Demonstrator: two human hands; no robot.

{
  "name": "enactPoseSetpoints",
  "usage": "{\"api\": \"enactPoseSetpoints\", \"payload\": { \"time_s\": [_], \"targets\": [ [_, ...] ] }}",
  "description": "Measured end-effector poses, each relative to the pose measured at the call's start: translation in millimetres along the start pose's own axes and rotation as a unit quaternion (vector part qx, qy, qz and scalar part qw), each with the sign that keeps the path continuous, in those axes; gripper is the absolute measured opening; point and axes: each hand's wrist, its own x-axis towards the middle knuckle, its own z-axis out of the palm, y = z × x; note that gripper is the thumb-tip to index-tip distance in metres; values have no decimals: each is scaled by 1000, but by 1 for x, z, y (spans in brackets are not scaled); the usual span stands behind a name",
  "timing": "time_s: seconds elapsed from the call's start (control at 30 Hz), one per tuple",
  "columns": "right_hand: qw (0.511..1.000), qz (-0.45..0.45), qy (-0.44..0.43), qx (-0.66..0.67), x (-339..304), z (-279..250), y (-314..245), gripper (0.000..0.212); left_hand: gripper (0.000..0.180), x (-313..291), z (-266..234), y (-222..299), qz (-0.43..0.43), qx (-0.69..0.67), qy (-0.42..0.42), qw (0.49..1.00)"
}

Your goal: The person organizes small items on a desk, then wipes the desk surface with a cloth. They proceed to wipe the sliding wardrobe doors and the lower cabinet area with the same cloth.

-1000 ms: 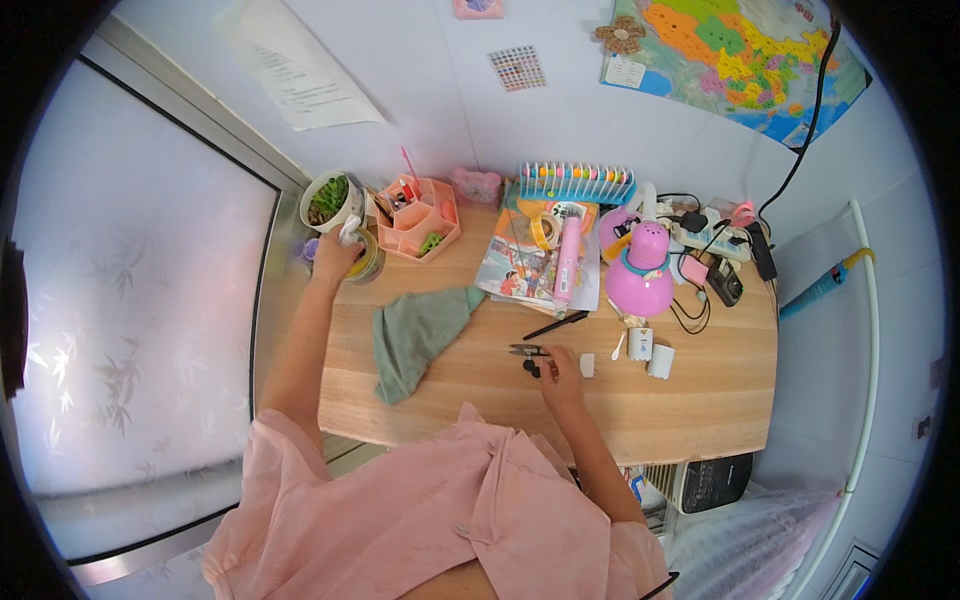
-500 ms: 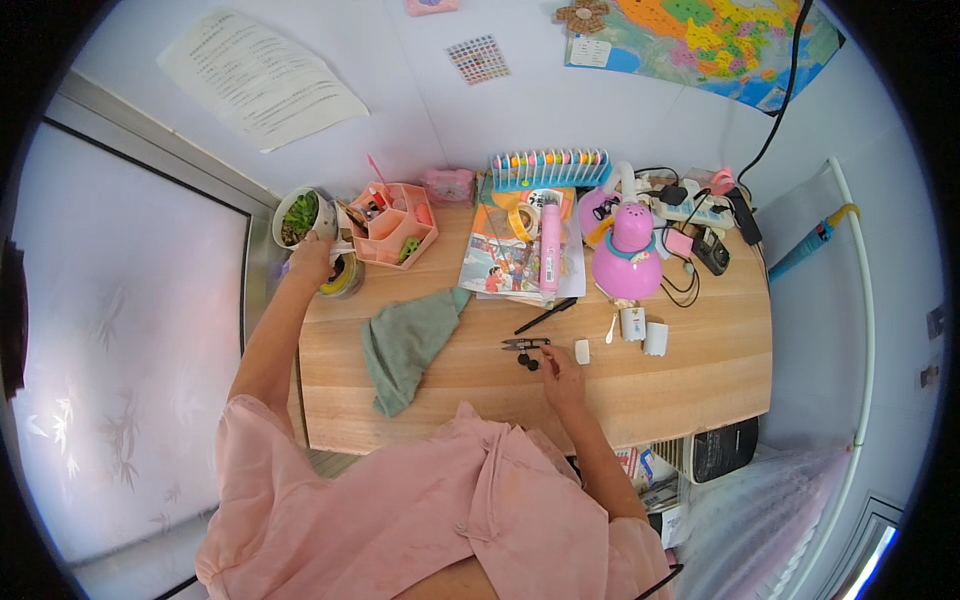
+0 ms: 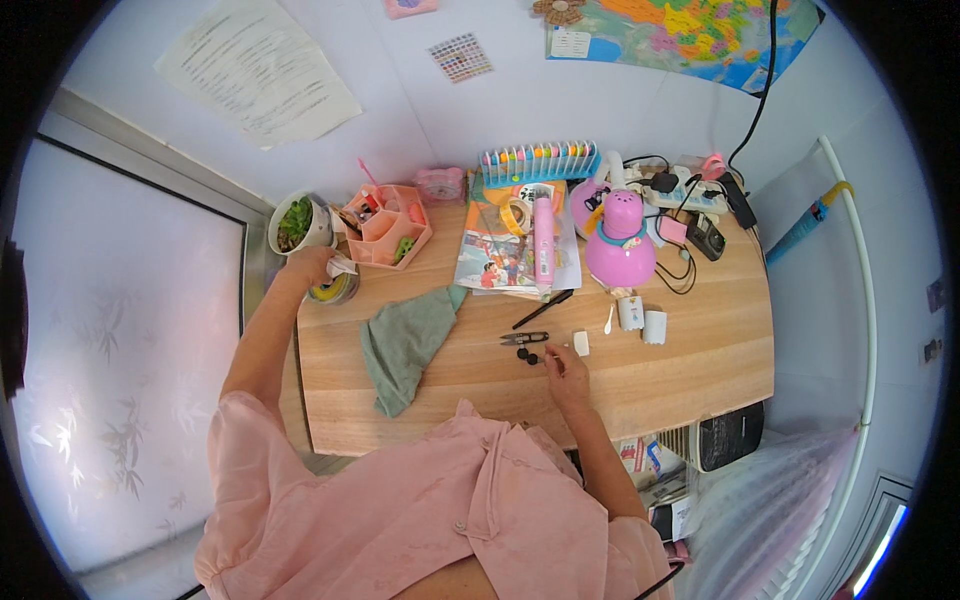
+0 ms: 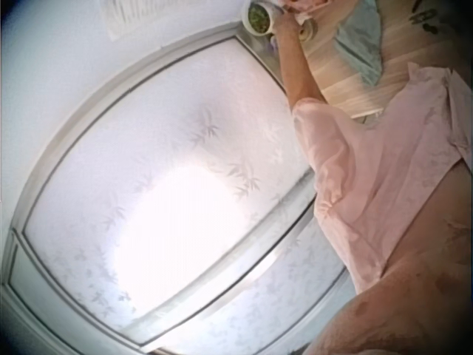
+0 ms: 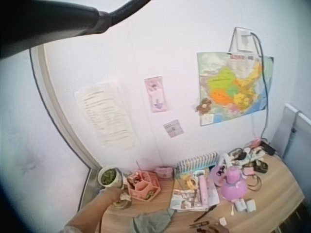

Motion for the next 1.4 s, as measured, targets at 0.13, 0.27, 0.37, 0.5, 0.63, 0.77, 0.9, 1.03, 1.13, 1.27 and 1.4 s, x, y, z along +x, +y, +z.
{"api": "enactPoseSetpoints", "payload": {
  "time_s": [0.13, 0.27, 0.37, 0.5, 0.63, 0.77, 0.9, 1.03, 1.13, 1.27, 1.4],
  "targets": [
    [999, -13, 36, 11, 1, -5, 2, 18, 40, 8, 6, 1, -23, -62, 26, 997],
    [998, 3, 56, 33, 0, -11, 11, 18, 36, 12, 12, -2, 28, 28, 30, 999],
    [998, 10, 53, 30, 0, -14, 14, 18, 32, 17, 17, -6, 23, 49, 37, 998],
    [997, 23, 49, 55, 0, -8, 21, 18, 30, 23, 8, -9, -37, -13, 14, 999],
    [997, 29, 46, 48, 1, -5, 26, 19, 29, 22, -4, -7, -54, -17, 2, 998],
    [997, 29, 44, 50, 3, -4, 26, 19, 26, 20, -5, -11, -78, -90, 52, 992],
    [996, 46, 46, 68, 3, -1, 26, 19, 25, 18, 2, -18, -81, -93, 22, 992],
    [996, 40, 39, 66, 3, 4, 35, 19, 28, 25, 29, -20, -63, -60, 47, 995],
    [997, 13, 50, 60, 3, 3, 29, 19, 24, 14, 23, -11, -43, -53, 95, 993],
    [994, 24, 97, 32, 5, -11, 24, 20, 20, 25, 48, 0, -87, -97, 189, 973],
    [985, 14, 160, -66, 7, -35, 21, 25, 20, 30, 70, -8, -71, -101, 133, 983]
  ]
}}
